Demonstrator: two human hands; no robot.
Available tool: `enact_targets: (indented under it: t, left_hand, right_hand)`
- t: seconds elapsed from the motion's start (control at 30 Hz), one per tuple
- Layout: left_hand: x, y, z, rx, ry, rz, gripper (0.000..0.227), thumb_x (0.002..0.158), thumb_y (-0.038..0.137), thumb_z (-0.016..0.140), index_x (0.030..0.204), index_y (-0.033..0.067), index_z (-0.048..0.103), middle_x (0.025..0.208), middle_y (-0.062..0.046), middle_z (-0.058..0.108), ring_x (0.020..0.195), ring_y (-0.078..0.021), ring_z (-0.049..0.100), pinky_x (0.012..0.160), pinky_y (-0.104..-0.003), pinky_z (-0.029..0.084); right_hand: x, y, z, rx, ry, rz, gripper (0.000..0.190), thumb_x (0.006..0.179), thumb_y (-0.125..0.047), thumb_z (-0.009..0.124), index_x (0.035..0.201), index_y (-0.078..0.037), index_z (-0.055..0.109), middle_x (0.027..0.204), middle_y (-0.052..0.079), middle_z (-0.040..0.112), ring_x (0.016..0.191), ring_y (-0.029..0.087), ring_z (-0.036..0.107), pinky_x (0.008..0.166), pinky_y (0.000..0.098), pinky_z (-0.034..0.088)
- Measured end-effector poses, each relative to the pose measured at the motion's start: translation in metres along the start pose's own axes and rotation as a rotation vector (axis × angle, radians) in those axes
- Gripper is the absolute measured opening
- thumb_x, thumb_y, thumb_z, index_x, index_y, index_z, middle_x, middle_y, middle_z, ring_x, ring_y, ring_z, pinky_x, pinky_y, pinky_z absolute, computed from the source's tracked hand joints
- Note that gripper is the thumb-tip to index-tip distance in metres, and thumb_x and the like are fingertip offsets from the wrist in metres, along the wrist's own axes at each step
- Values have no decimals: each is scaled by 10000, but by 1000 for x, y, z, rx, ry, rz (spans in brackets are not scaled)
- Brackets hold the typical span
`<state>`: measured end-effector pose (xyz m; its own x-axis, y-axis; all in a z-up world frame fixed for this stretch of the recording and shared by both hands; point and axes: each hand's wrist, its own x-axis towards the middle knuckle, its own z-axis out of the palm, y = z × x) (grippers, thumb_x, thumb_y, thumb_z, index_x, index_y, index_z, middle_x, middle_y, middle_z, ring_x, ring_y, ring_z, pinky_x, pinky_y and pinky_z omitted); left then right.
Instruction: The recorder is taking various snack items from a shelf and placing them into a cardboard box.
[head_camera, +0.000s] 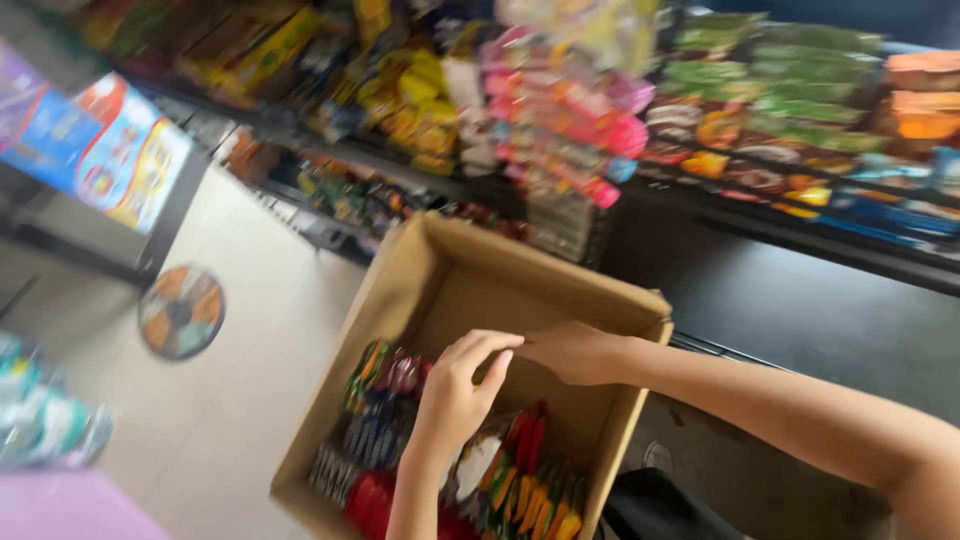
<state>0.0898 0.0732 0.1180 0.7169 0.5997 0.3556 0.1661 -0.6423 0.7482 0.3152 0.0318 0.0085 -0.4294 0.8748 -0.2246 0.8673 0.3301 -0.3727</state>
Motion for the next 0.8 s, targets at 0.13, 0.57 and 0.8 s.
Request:
enact_targets:
  t: [0.13, 0.57, 0.8]
  left_hand:
    - [37, 38, 25, -3, -62, 152, 173, 942, 96, 644, 1097, 84, 719, 1063, -86, 733, 1005, -296, 693, 888, -389, 538]
    - [150, 153, 179, -106, -352, 662, 161, 915, 80, 696, 1071, 110, 723, 991, -49, 728, 950, -281, 692, 860, -391, 548]
    - [188, 214, 253, -182, -454, 800, 170, 925, 74, 706, 1094, 93, 705, 960, -44, 727, 900, -270, 694, 839, -379, 545]
  right_hand:
    - [-79, -34, -70, 338, 376, 90, 282, 979, -139, 649, 1241, -37, 620, 1105, 141, 700, 1006, 348, 694, 841, 410, 559]
    - [-326, 9, -65, 891, 1273, 470, 266, 991, -74, 592, 1229, 13, 675, 1042, 81, 760, 1014, 133, 728, 895, 306, 600]
    - [-462, 68, -120, 340, 1462, 577, 220, 1056, -56, 539, 1225, -9, 671, 1076, 59, 744, 1021, 127, 712, 928, 282, 576]
